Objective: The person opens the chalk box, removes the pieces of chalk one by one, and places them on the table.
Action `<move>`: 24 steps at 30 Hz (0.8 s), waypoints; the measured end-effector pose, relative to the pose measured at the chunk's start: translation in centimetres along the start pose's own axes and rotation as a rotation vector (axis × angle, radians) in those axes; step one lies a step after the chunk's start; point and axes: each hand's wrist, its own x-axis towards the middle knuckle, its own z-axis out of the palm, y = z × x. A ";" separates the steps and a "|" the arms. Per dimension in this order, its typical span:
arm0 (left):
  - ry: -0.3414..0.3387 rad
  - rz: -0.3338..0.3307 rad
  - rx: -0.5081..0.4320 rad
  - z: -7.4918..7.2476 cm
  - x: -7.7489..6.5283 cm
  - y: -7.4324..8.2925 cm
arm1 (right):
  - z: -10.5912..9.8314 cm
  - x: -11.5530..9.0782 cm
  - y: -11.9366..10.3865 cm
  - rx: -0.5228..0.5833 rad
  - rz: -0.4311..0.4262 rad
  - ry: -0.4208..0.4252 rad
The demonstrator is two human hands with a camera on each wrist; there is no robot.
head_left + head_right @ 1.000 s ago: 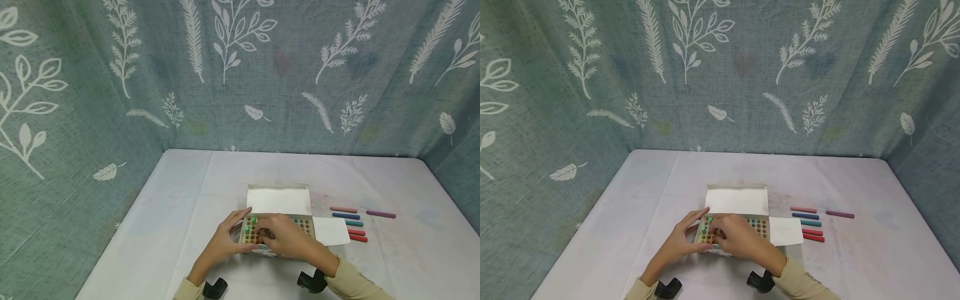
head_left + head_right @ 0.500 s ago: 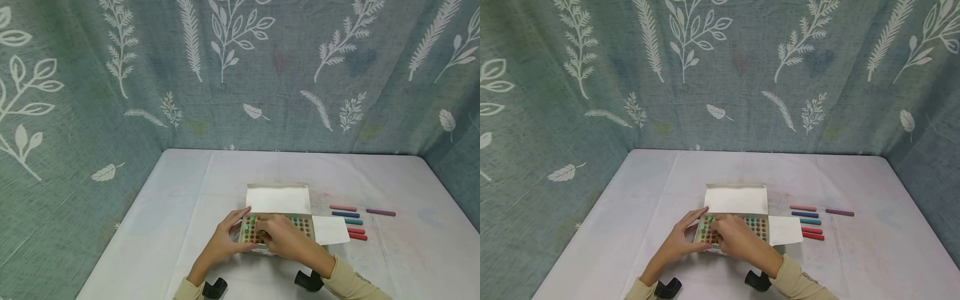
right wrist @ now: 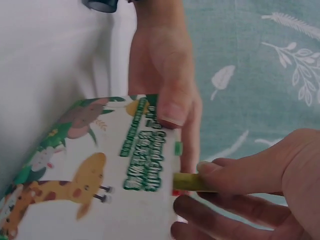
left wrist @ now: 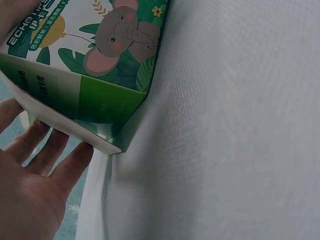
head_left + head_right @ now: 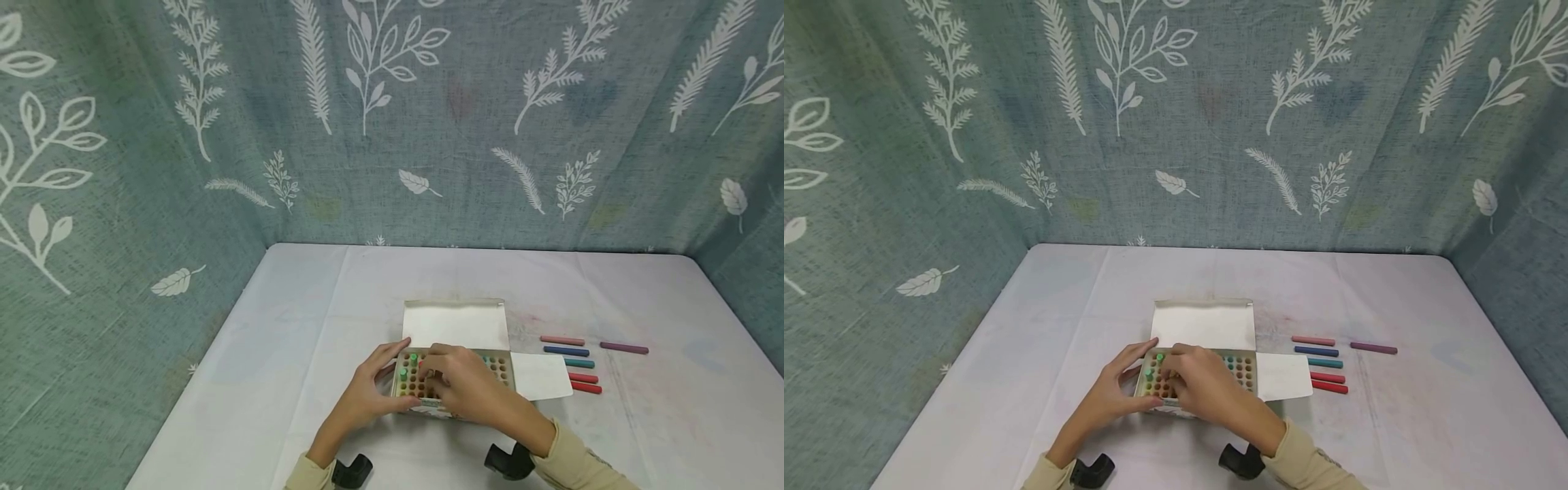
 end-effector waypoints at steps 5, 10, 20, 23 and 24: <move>0.003 -0.003 0.010 0.1 0.1 0.1 | -1.1 0.0 -0.1 0.092 -0.018 0.048; 0.007 -0.009 0.008 0.2 0.1 0.0 | -2.3 -0.3 0.0 0.131 -0.044 0.101; 0.021 -0.045 0.021 0.1 -0.3 -0.1 | -4.4 -1.6 0.3 0.150 -0.012 0.128; 0.024 -0.052 0.014 0.2 -0.4 -0.3 | -5.1 -2.1 0.5 0.161 -0.005 0.147; 0.025 -0.053 0.012 0.2 -0.4 -0.4 | -5.3 -2.2 0.7 0.170 -0.005 0.156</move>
